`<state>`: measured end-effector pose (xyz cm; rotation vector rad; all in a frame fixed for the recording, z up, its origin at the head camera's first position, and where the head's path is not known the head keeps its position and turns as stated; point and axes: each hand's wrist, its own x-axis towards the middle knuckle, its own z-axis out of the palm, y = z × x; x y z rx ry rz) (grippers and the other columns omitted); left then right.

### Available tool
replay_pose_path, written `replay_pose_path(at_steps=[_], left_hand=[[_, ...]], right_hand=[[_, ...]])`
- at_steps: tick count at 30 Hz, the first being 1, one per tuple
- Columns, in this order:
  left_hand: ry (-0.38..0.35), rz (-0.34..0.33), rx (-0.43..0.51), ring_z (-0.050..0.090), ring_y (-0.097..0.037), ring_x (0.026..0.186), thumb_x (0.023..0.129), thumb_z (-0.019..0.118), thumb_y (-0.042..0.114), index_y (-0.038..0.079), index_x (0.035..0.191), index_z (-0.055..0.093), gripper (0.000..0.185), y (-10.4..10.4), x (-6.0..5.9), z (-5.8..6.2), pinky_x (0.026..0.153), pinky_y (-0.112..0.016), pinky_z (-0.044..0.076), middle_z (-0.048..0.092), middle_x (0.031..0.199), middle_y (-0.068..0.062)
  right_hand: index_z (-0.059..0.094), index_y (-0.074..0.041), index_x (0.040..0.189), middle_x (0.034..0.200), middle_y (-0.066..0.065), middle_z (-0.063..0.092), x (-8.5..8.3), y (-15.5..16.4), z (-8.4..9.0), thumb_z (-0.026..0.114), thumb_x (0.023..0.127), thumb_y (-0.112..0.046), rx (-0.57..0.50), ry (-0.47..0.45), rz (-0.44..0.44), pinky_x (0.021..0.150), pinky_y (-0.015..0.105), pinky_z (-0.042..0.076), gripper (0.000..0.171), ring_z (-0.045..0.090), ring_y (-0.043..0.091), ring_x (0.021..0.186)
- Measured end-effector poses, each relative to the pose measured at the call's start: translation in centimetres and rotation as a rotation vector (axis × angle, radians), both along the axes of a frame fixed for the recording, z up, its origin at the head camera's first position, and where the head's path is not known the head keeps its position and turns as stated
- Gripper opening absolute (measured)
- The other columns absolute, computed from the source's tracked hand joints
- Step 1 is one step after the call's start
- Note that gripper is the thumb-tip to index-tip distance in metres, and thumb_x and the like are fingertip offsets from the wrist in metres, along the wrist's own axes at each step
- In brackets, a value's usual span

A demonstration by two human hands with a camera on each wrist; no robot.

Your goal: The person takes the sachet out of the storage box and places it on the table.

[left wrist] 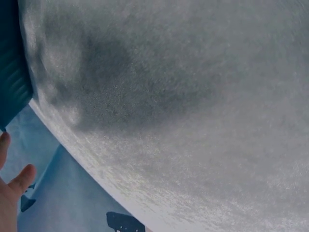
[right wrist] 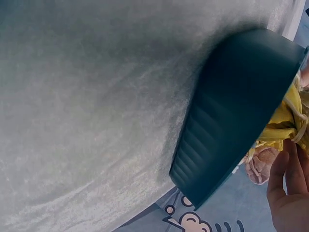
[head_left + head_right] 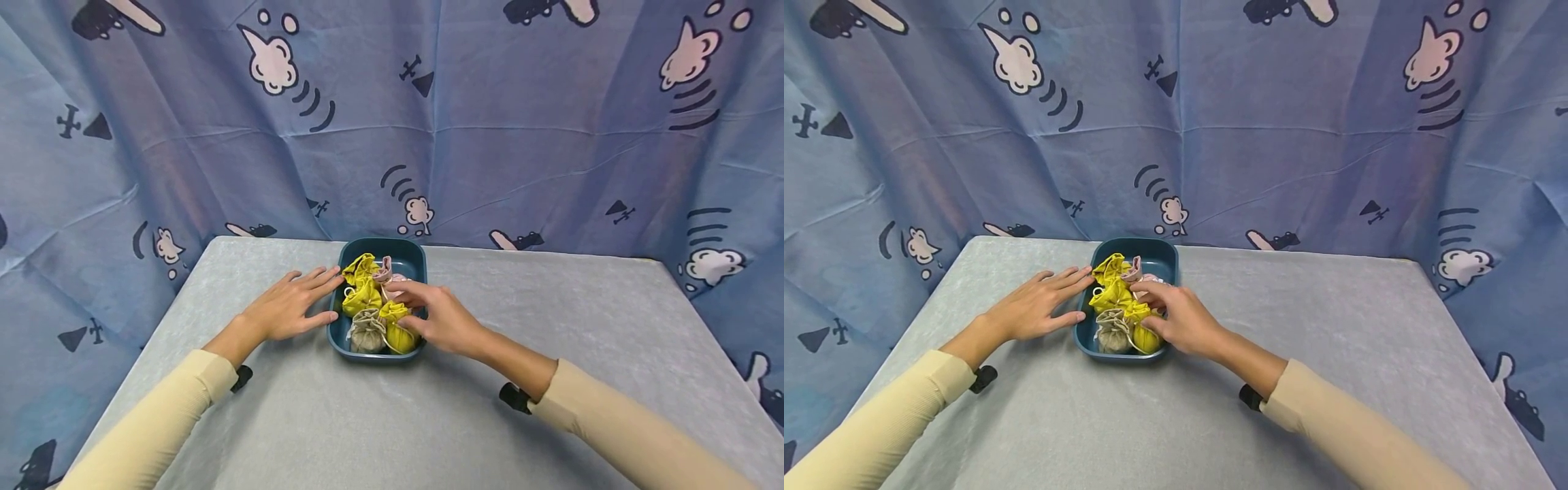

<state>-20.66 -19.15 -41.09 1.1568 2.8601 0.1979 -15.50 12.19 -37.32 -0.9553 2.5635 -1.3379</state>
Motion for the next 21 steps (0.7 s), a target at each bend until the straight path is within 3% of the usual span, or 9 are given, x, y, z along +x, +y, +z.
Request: replay_pose_path(at_steps=[13,21], left_hand=[[-0.003,-0.004,0.028,0.027,-0.032,0.148,0.101,0.040,0.062,0.022,0.159,0.028,0.072,-0.1,0.2,0.0,0.112,-0.061,0.026,0.023,0.164,-0.004],[0.003,-0.006,0.033,0.028,-0.031,0.148,0.100,0.040,0.062,0.021,0.159,0.029,0.072,0.0,0.1,-0.1,0.111,-0.062,0.027,0.024,0.164,-0.003]], right_hand=[[0.065,0.001,0.125,0.114,0.011,0.071,-0.2,0.8,2.0,0.076,0.085,0.004,-0.017,0.109,-0.029,0.082,0.031,0.056,0.041,0.069,0.020,0.095],[0.067,-0.001,0.124,0.118,0.010,0.070,-0.3,2.2,4.1,0.074,0.085,0.006,0.019,0.148,-0.091,0.083,0.032,0.056,0.041,0.068,0.020,0.096]])
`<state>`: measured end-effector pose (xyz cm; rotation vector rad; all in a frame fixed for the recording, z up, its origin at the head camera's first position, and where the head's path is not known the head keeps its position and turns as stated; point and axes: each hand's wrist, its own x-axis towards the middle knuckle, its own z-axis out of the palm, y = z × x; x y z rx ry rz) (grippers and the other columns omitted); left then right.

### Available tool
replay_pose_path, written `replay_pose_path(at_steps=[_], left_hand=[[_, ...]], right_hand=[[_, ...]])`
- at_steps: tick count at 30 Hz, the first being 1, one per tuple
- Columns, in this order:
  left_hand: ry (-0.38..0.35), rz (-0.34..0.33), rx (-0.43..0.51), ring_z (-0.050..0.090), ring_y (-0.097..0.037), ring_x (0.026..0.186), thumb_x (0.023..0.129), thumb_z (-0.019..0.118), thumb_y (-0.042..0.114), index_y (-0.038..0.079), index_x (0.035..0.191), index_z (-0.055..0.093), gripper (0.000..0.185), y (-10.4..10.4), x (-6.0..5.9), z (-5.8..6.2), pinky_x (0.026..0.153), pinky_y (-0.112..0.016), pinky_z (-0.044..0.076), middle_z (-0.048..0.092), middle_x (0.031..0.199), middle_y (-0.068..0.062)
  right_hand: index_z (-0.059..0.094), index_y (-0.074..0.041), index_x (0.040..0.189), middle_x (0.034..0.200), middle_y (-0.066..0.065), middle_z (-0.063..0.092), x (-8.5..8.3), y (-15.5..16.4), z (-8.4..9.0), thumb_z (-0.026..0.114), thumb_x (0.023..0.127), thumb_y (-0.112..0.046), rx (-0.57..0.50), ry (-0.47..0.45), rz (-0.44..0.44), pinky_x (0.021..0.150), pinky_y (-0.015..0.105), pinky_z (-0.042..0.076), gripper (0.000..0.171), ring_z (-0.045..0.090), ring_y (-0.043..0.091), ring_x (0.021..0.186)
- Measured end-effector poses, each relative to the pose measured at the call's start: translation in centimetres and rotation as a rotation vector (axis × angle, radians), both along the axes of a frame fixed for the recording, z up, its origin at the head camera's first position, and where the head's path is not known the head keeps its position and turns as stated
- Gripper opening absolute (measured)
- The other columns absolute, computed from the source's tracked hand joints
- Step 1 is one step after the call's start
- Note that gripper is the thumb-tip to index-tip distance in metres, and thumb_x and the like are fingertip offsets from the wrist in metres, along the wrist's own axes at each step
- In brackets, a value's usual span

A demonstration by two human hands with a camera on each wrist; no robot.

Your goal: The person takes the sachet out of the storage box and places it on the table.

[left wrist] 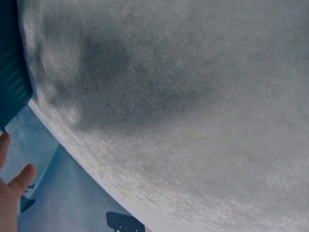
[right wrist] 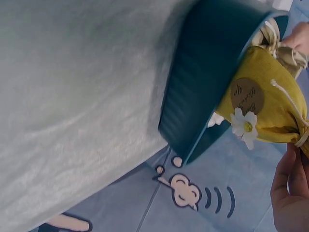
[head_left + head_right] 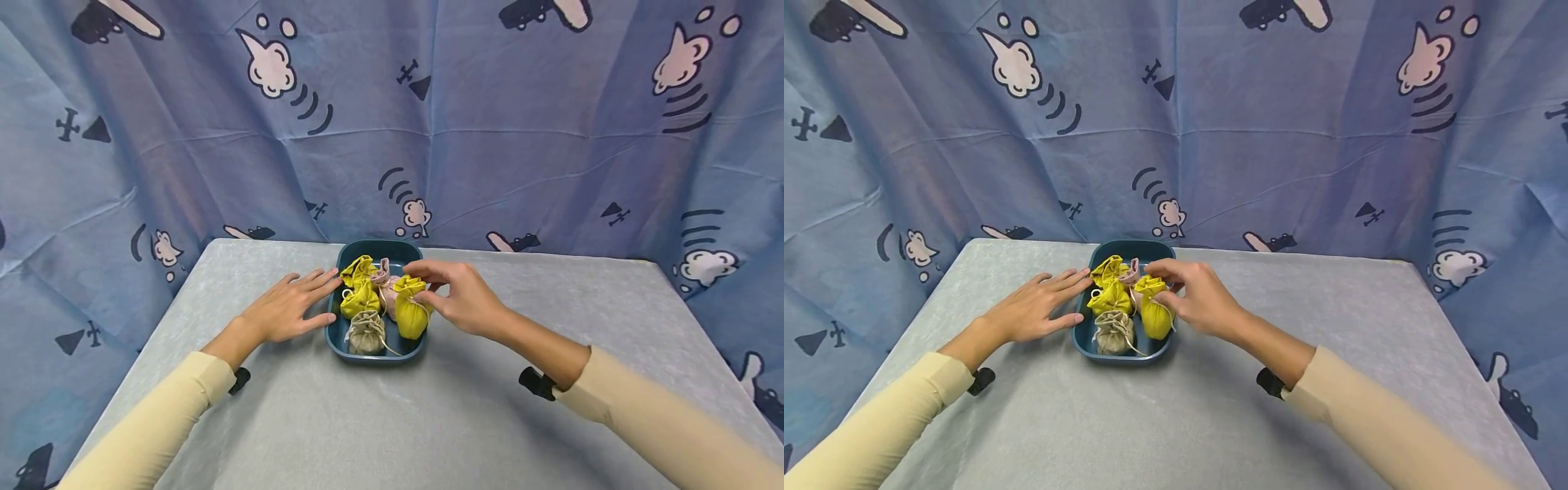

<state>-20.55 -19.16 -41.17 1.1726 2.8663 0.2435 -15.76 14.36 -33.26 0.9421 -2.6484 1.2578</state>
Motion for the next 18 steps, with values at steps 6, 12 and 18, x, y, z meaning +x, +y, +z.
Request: replay_pose_path(at_steps=[6,12,18], left_hand=[[-0.003,0.001,-0.004,0.027,-0.030,0.148,0.100,0.039,0.063,0.022,0.159,0.028,0.073,-0.1,-0.1,0.0,0.111,-0.061,0.027,0.024,0.164,-0.003],[-0.005,0.001,-0.005,0.027,-0.029,0.148,0.100,0.039,0.062,0.021,0.159,0.028,0.073,-0.1,0.0,0.0,0.111,-0.061,0.027,0.024,0.164,-0.003],[-0.011,0.003,-0.004,0.028,-0.031,0.148,0.100,0.040,0.062,0.021,0.159,0.028,0.073,-0.1,0.0,0.1,0.111,-0.062,0.026,0.023,0.164,-0.003]], right_hand=[[0.067,-0.001,0.125,0.119,0.010,0.070,-0.1,1.4,1.2,0.075,0.084,0.007,0.037,0.019,-0.053,0.082,0.032,0.056,0.043,0.068,0.020,0.094],[0.068,-0.002,0.124,0.117,0.009,0.070,-0.3,3.5,1.8,0.076,0.082,0.008,0.054,0.051,-0.097,0.090,0.040,0.054,0.044,0.069,0.020,0.091],[0.068,-0.002,0.123,0.116,0.011,0.070,-0.4,6.1,1.3,0.076,0.083,0.008,0.089,0.065,-0.140,0.081,0.029,0.057,0.042,0.069,0.023,0.093]])
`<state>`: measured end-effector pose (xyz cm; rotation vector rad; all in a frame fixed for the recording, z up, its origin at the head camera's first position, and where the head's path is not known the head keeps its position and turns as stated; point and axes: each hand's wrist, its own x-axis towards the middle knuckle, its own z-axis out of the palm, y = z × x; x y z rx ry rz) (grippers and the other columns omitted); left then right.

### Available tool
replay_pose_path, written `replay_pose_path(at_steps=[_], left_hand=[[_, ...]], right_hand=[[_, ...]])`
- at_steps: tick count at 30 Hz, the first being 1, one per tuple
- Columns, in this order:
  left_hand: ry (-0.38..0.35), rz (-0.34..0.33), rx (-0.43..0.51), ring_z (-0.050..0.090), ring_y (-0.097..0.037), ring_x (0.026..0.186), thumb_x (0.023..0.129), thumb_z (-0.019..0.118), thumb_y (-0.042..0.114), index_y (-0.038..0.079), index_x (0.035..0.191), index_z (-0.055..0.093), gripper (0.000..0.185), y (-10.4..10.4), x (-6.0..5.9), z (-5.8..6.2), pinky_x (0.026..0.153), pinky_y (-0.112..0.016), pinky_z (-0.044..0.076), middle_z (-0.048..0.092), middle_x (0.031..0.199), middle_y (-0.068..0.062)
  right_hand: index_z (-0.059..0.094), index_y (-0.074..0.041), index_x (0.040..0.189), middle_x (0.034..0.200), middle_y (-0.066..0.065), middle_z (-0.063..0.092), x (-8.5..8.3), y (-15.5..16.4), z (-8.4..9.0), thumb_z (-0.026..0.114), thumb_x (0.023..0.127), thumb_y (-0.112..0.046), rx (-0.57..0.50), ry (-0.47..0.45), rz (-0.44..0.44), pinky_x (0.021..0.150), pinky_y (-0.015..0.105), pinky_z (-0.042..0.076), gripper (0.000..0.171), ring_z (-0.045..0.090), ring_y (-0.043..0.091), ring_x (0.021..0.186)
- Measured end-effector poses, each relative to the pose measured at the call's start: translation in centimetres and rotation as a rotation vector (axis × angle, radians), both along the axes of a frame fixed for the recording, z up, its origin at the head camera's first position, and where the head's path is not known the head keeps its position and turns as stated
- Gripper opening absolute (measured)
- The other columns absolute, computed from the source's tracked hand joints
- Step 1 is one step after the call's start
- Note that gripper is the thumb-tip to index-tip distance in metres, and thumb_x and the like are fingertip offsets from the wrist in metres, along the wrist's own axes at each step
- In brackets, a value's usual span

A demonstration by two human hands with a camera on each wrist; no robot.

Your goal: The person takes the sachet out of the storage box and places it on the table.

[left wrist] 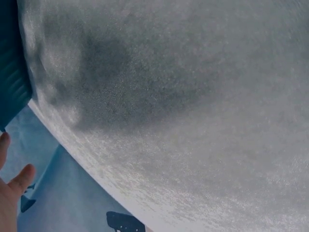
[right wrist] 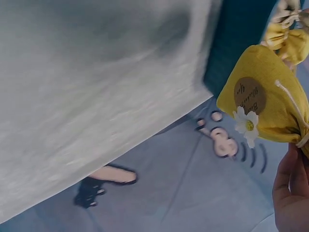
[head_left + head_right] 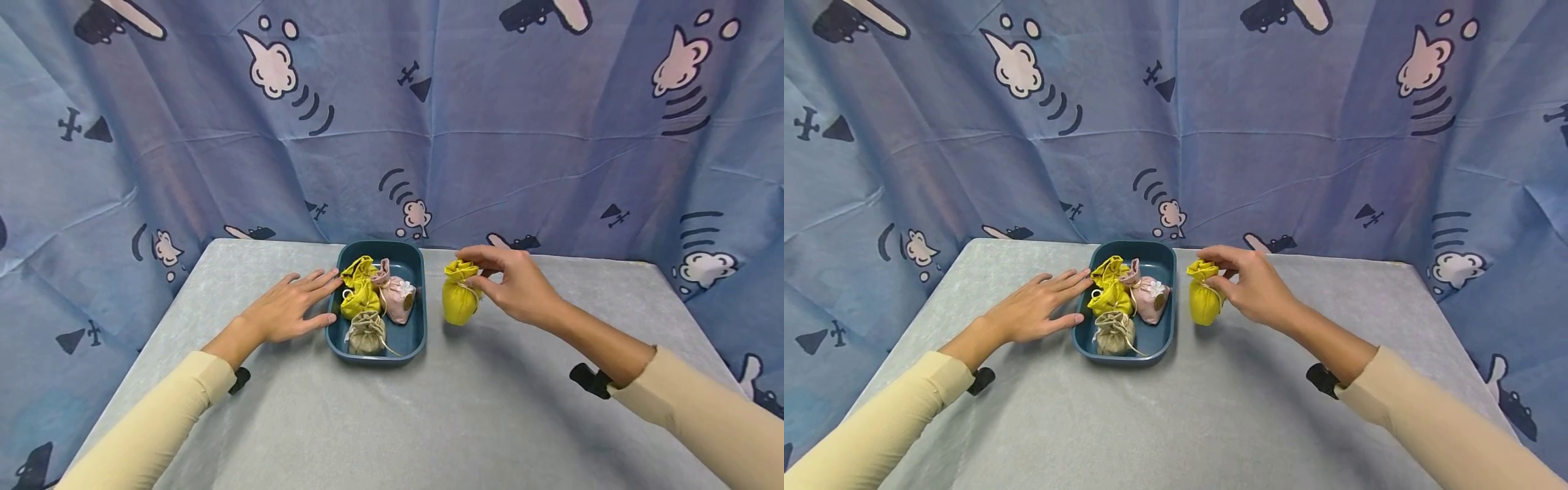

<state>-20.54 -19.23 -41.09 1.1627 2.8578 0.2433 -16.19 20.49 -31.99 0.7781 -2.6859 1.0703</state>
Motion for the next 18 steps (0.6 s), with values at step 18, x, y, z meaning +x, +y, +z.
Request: replay_pose_path(at_steps=[18], left_hand=[[0.000,0.004,-0.015,0.027,-0.031,0.148,0.100,0.039,0.063,0.021,0.159,0.028,0.073,0.0,0.0,0.1,0.111,-0.063,0.026,0.023,0.164,-0.004]], right_hand=[[0.066,0.002,0.122,0.111,0.018,0.070,-0.4,7.8,-2.4,0.073,0.081,0.014,0.086,0.066,-0.136,0.072,0.006,0.046,0.043,0.069,0.030,0.089]])
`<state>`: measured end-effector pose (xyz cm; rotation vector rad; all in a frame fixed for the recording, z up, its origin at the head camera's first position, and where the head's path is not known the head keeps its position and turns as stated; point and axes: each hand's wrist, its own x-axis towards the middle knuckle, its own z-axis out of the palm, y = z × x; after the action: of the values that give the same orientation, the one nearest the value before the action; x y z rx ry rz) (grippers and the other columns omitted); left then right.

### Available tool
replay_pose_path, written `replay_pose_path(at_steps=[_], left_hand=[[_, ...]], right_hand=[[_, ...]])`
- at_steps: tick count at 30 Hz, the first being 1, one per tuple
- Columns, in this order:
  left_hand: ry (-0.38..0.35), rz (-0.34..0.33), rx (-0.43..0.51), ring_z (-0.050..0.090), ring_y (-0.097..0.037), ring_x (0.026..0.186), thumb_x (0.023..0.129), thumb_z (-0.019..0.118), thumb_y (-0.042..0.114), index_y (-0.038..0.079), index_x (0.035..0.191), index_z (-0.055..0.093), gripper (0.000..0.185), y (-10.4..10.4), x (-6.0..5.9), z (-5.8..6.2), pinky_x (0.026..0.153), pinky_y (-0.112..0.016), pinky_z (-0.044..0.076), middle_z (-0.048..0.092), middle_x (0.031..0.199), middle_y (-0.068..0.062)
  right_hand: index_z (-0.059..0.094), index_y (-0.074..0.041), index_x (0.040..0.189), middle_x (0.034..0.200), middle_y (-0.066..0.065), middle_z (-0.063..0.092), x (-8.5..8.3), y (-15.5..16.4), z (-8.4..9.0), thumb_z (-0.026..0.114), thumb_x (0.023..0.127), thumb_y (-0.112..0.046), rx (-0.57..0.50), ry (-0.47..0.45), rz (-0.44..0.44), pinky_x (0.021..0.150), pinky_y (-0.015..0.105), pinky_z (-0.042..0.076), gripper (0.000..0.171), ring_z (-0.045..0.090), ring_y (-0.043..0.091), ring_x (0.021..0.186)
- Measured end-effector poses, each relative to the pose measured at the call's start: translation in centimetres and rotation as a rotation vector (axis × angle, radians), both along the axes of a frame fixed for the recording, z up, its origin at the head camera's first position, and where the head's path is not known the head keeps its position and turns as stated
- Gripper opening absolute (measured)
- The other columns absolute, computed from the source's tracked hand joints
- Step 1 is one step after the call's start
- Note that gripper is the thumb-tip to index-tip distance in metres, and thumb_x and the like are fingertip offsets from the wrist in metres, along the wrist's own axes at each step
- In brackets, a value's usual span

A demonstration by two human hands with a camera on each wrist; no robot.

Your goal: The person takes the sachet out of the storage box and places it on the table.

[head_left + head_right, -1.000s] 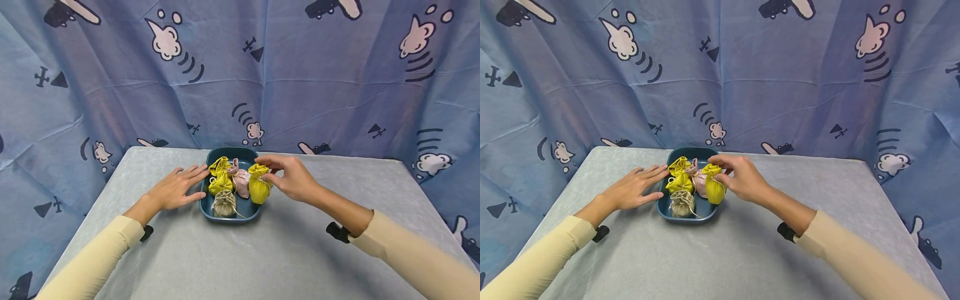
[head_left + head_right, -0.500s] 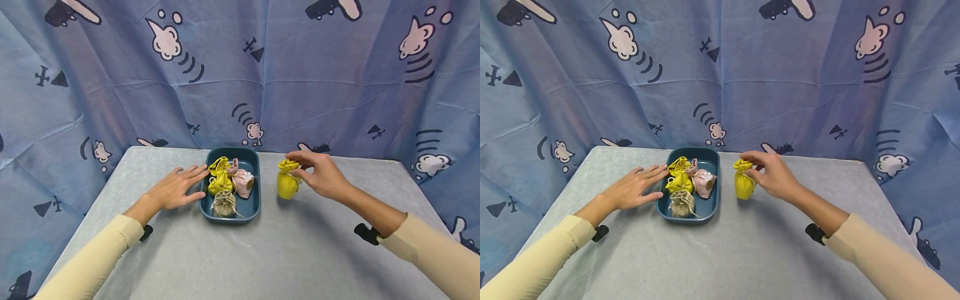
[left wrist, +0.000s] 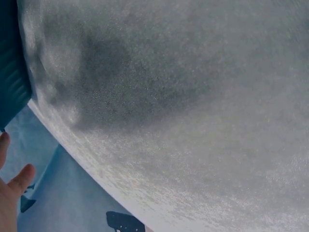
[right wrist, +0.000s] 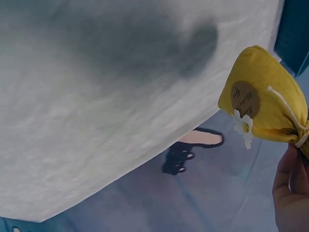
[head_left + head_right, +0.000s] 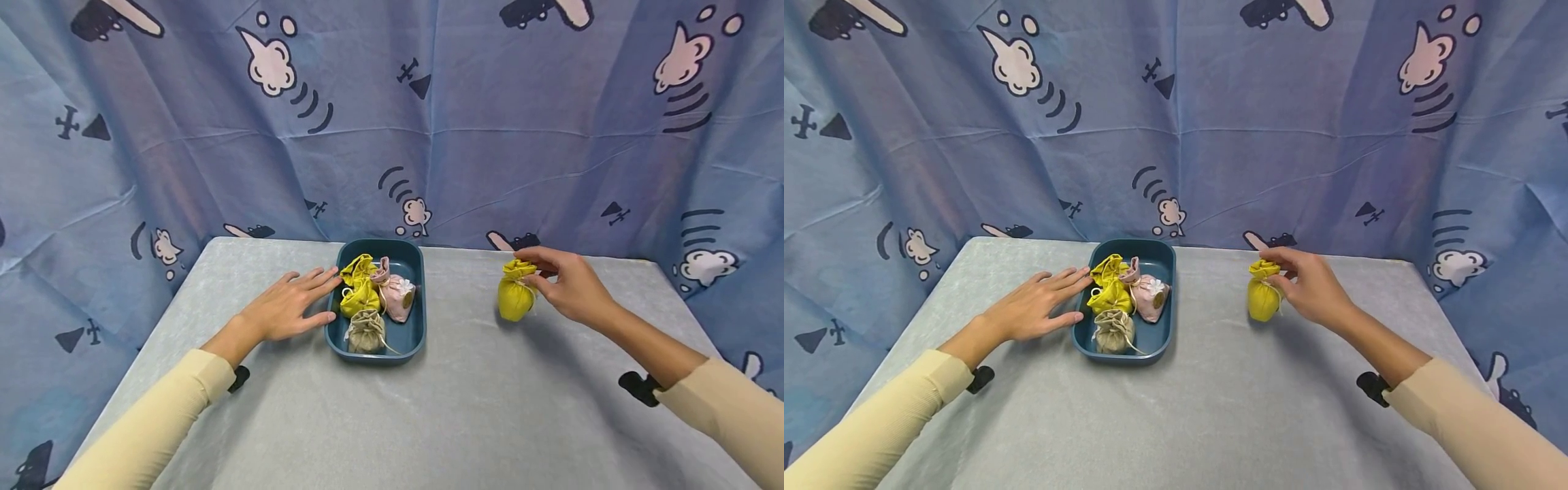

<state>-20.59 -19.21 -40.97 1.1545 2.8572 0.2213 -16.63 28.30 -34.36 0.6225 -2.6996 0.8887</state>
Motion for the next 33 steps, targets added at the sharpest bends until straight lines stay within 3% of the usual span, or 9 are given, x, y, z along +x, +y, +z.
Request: replay_pose_path(at_steps=[11,15,18,20,26,33], left_hand=[[0.002,-0.001,0.006,0.028,-0.032,0.148,0.100,0.043,0.060,0.021,0.159,0.028,0.071,0.1,0.0,0.0,0.111,-0.063,0.026,0.023,0.164,-0.003],[0.005,-0.006,0.004,0.027,-0.031,0.148,0.100,0.039,0.063,0.021,0.159,0.028,0.073,0.0,-0.1,-0.2,0.111,-0.062,0.027,0.023,0.164,-0.003],[0.007,-0.007,0.008,0.027,-0.031,0.148,0.100,0.039,0.064,0.021,0.159,0.028,0.074,0.0,0.0,-0.3,0.111,-0.063,0.027,0.023,0.164,-0.003],[0.009,-0.008,0.013,0.028,-0.031,0.148,0.100,0.040,0.063,0.020,0.159,0.029,0.074,-0.1,0.0,-0.3,0.110,-0.063,0.027,0.024,0.164,-0.004],[0.010,-0.002,0.009,0.027,-0.029,0.148,0.100,0.041,0.062,0.021,0.159,0.028,0.072,0.0,0.0,-0.2,0.111,-0.061,0.027,0.023,0.164,-0.003],[0.009,0.001,0.005,0.027,-0.029,0.148,0.100,0.040,0.062,0.022,0.159,0.028,0.072,-0.1,-0.1,-0.2,0.111,-0.061,0.027,0.023,0.164,-0.003]], right_hand=[[0.065,0.005,0.122,0.110,0.023,0.069,0.3,2.5,-1.3,0.070,0.083,0.016,0.027,-0.059,-0.051,0.072,0.007,0.047,0.041,0.068,0.033,0.089],[0.064,0.006,0.123,0.113,0.024,0.068,0.3,3.1,-2.2,0.069,0.083,0.017,0.039,-0.100,-0.065,0.078,0.025,0.056,0.041,0.068,0.037,0.095],[0.063,0.006,0.125,0.116,0.024,0.067,0.2,3.3,-2.7,0.068,0.084,0.016,0.047,-0.122,-0.072,0.080,0.041,0.056,0.042,0.068,0.038,0.098],[0.063,0.006,0.125,0.117,0.024,0.067,0.2,3.4,-2.8,0.068,0.084,0.016,0.050,-0.129,-0.075,0.081,0.042,0.055,0.043,0.068,0.038,0.098],[0.059,0.007,0.129,0.119,0.027,0.064,0.0,3.8,-2.7,0.071,0.086,0.009,0.042,-0.166,-0.040,0.081,0.033,0.056,0.045,0.067,0.040,0.099],[0.056,0.007,0.132,0.126,0.027,0.062,-0.4,3.7,-2.3,0.078,0.085,-0.004,0.085,-0.191,-0.010,0.089,0.054,0.051,0.054,0.062,0.046,0.110]])
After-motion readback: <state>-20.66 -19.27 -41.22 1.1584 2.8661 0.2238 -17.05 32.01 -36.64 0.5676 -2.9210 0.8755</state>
